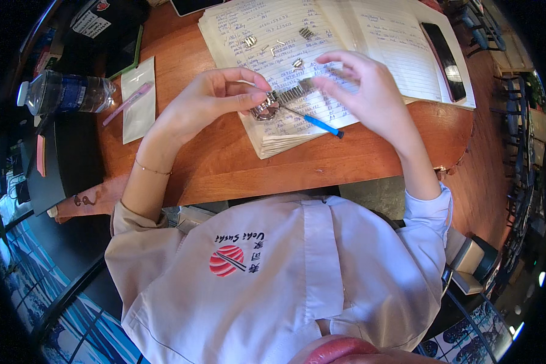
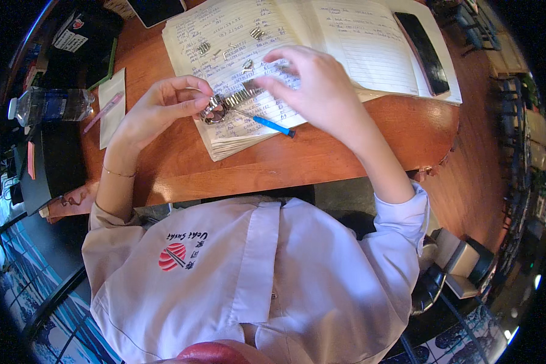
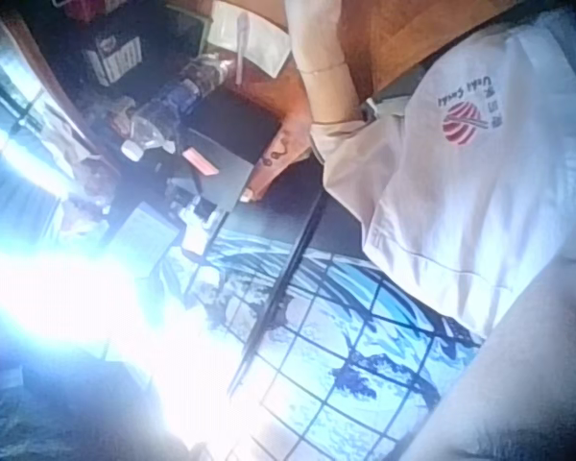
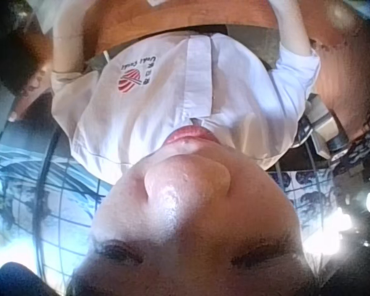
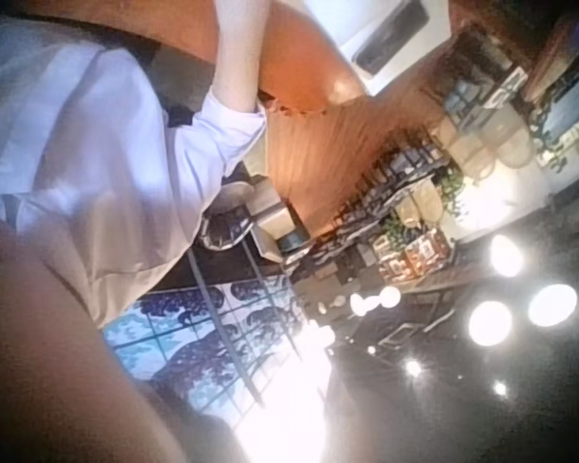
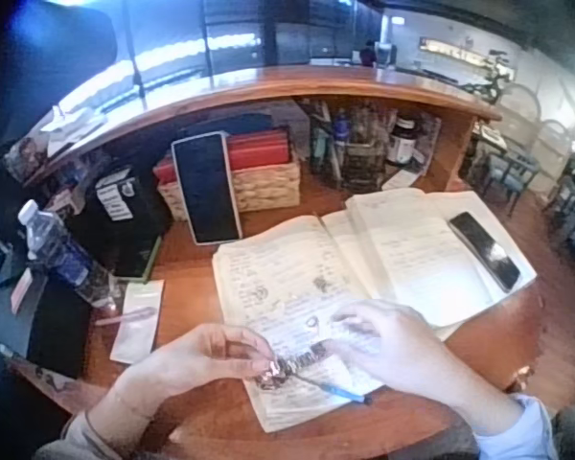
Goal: The person uses a small blue tool to remove and reattach links from a metal watch band. They repeatedly push out pins, separate links, and then reassemble the band before fastening the watch on their wrist.
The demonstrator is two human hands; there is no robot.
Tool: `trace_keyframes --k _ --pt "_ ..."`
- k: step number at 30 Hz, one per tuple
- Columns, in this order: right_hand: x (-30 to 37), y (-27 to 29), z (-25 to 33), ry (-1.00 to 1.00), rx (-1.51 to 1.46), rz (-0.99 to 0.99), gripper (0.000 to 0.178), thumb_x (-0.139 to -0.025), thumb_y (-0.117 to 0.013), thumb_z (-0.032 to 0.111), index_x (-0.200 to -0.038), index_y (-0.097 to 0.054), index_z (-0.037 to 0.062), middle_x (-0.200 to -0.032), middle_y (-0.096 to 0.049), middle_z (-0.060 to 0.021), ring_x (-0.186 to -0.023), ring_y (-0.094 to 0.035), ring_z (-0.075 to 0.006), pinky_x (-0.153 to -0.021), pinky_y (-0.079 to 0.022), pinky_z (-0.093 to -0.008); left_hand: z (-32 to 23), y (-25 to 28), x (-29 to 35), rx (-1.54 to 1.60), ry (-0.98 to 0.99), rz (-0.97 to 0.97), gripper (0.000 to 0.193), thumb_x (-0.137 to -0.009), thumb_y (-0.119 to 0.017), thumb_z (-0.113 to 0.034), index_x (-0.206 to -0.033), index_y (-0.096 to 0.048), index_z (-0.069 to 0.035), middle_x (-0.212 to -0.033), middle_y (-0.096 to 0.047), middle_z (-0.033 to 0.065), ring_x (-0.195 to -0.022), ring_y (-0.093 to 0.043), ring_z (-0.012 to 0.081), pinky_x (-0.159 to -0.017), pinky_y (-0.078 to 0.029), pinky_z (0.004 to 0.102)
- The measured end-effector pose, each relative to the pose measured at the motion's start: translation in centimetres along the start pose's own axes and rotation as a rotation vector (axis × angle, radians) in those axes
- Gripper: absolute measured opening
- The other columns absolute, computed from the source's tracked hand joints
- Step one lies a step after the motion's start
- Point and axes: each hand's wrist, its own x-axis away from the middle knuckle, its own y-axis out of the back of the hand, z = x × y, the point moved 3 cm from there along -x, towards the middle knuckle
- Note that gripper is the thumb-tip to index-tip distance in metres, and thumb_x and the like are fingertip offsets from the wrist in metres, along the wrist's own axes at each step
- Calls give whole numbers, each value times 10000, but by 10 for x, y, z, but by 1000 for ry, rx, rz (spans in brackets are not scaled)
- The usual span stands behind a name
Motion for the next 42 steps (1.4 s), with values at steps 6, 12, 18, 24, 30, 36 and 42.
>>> trace_keyframes --k 6,12,18,24,30,36,42 --pt "-16 3 -10 73 364 -183 166 -887 -486 136 -970 -572 20 -878 -627 -152 -828 -612 -287 -706 -476 -369 -4 -1 5 -22 7 -8 254 -826 -637 -98 -1057 -562 -24 -948 -592 25 -880 -578 79 -796 -436 198" --pt "-21 2 -3 52 640 -215 156 -809 -490 29 -952 -550 15 -829 -612 -132 -825 -608 -283 -706 -501 -377 -2 -8 7 7 -4 -101 274 -797 -656 -46 -1053 -564 -12 -934 -608 38 -874 -589 95 -789 -459 211" --pt "-19 4 -13 26 464 -243 103 -831 -572 101 -898 -614 35 -839 -628 -114 -752 -609 -272 -645 -487 -334 -2 -16 11 -93 -130 -218 261 -792 -660 -42 -1036 -575 -7 -900 -630 48 -841 -577 77 -740 -454 206" --pt "-22 15 -21 -113 113 -157 122 -789 -585 41 -895 -642 20 -816 -637 -112 -714 -622 -227 -630 -489 -303 0 -19 14 -97 -199 -271 228 -787 -653 -35 -1004 -590 -8 -857 -645 47 -804 -575 67 -691 -439 197" --pt "-19 26 -16 -158 117 -235 167 -774 -604 47 -939 -628 30 -861 -633 -83 -730 -606 -175 -604 -489 -290 -2 -20 14 -72 -206 -281 240 -791 -646 -26 -1019 -573 -8 -856 -643 43 -818 -580 73 -719 -447 205" --pt "-3 23 28 -65 252 -117 179 -767 -621 61 -944 -610 36 -834 -600 -98 -746 -595 -232 -674 -489 -312 -3 -25 16 -106 -244 -327 271 -787 -647 -14 -1041 -553 -6 -842 -642 43 -798 -582 76 -725 -451 206" --pt "31 -18 68 192 145 -33 368 -702 -694 101 -1048 -588 33 -971 -568 -99 -864 -579 -251 -739 -492 -333 -2 -30 19 -19 -173 -411 307 -784 -652 4 -1068 -535 4 -880 -626 59 -820 -580 81 -727 -460 199"
